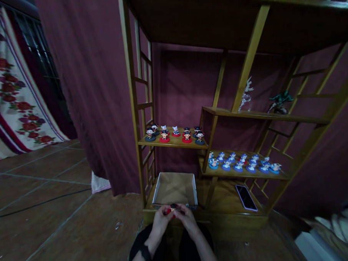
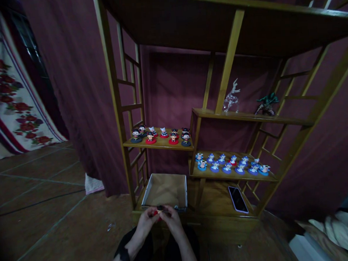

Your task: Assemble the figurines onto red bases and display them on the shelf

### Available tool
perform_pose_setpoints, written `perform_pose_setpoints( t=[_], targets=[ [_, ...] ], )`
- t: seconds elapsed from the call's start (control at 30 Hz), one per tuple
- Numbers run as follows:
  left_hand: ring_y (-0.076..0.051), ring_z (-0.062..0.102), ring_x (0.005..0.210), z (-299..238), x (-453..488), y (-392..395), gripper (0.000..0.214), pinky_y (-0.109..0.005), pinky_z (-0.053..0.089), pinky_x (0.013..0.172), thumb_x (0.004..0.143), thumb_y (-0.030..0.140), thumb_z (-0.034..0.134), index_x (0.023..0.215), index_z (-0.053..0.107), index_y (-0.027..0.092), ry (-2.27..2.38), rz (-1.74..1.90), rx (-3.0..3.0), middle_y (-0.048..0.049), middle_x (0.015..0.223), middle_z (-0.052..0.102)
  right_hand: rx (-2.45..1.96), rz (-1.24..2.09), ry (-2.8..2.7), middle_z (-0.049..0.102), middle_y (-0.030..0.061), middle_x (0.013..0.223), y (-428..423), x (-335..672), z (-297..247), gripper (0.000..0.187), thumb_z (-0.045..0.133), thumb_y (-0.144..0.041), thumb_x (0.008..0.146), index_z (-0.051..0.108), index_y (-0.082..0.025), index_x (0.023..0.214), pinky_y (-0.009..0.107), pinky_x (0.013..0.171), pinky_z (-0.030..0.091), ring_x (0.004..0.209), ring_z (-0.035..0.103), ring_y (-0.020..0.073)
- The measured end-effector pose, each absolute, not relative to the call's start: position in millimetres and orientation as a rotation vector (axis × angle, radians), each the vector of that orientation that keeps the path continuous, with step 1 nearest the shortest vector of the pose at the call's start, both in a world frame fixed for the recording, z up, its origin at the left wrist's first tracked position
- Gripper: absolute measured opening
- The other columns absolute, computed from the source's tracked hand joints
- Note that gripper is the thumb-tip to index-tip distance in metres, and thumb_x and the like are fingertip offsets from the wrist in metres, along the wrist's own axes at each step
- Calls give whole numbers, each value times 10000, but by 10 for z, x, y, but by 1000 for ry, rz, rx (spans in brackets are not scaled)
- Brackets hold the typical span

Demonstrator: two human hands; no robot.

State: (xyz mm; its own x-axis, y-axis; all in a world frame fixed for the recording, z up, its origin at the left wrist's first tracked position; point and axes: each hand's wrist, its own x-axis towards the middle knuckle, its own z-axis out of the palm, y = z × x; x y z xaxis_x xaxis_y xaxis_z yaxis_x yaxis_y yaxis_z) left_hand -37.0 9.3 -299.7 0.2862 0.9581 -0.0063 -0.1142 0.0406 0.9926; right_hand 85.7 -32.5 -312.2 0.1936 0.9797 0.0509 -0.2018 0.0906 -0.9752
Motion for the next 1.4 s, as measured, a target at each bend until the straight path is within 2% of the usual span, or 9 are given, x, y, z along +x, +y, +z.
perform_pose_setpoints(
  t=[0.1, 0.23, 0.37, 0.53, 0.7, 0.93, 1.07, 1.2, 1.4],
  targets=[
    [-82, 446, 434, -2954, -354, 48, 319, -209, 342, 470, 462, 371, 776, 601, 595, 149, 946, 1008, 1166, 24, 494, 557, -1064, 1133, -896, 668, 27, 844, -442, 831, -3091, 356, 722, -485, 602, 672, -220, 833, 338, 782, 458, 841, 602, 223],
    [-88, 470, 444, -2834, -317, -33, 352, -211, 352, 474, 448, 395, 778, 621, 603, 143, 975, 963, 1098, 19, 502, 570, -1027, 1174, -786, 672, 43, 897, -584, 840, -3009, 384, 705, -479, 628, 673, -210, 900, 353, 747, 476, 829, 607, 227],
    [-105, 519, 493, -2504, -280, -106, 334, -215, 376, 501, 473, 391, 780, 626, 623, 141, 916, 888, 1082, 5, 536, 600, -1090, 1069, -758, 679, 40, 813, -630, 923, -2726, 343, 735, -450, 595, 694, -193, 819, 359, 775, 465, 790, 607, 219],
    [-144, 604, 644, -1909, -275, -141, 321, -239, 435, 605, 556, 356, 768, 773, 685, 134, 735, 832, 1009, -56, 723, 684, -1005, 1097, -697, 677, 50, 829, -700, 974, -2089, 286, 716, -414, 635, 694, -187, 807, 359, 780, 468, 794, 612, 210],
    [-154, 626, 733, -1338, -340, -178, 293, -264, 470, 691, 630, 302, 742, 864, 687, 134, 597, 864, 942, -85, 847, 698, -867, 1115, -698, 674, 48, 901, -781, 920, -1486, 268, 736, -329, 631, 681, -201, 860, 355, 827, 457, 843, 606, 197],
    [-174, 639, 822, -754, -425, -260, 296, -292, 487, 775, 666, 252, 723, 923, 681, 111, 548, 907, 949, -122, 980, 685, -830, 1055, -712, 664, 39, 964, -789, 830, -1019, 240, 690, -308, 689, 664, -223, 911, 339, 816, 463, 878, 595, 187],
    [-166, 639, 831, -643, -430, -242, 363, -305, 481, 808, 656, 231, 727, 995, 654, 123, 524, 937, 1061, -110, 1009, 681, -791, 1049, -727, 664, 37, 1004, -768, 796, -865, 228, 687, -298, 688, 668, -223, 903, 341, 830, 465, 899, 597, 189],
    [-169, 641, 815, -698, -385, -181, 407, -323, 484, 812, 605, 217, 751, 986, 636, 131, 562, 1017, 1201, -79, 938, 699, -794, 1052, -717, 670, 33, 1000, -724, 777, -837, 211, 699, -286, 671, 680, -217, 870, 355, 851, 465, 922, 597, 199],
    [-187, 636, 874, -874, -382, -130, 401, -342, 484, 831, 706, 265, 663, 1087, 591, 161, 694, 1117, 1584, -80, 1000, 675, -853, 1075, -711, 680, 30, 959, -667, 783, -929, 234, 718, -306, 645, 683, -214, 857, 367, 876, 457, 912, 602, 197]
  ],
)
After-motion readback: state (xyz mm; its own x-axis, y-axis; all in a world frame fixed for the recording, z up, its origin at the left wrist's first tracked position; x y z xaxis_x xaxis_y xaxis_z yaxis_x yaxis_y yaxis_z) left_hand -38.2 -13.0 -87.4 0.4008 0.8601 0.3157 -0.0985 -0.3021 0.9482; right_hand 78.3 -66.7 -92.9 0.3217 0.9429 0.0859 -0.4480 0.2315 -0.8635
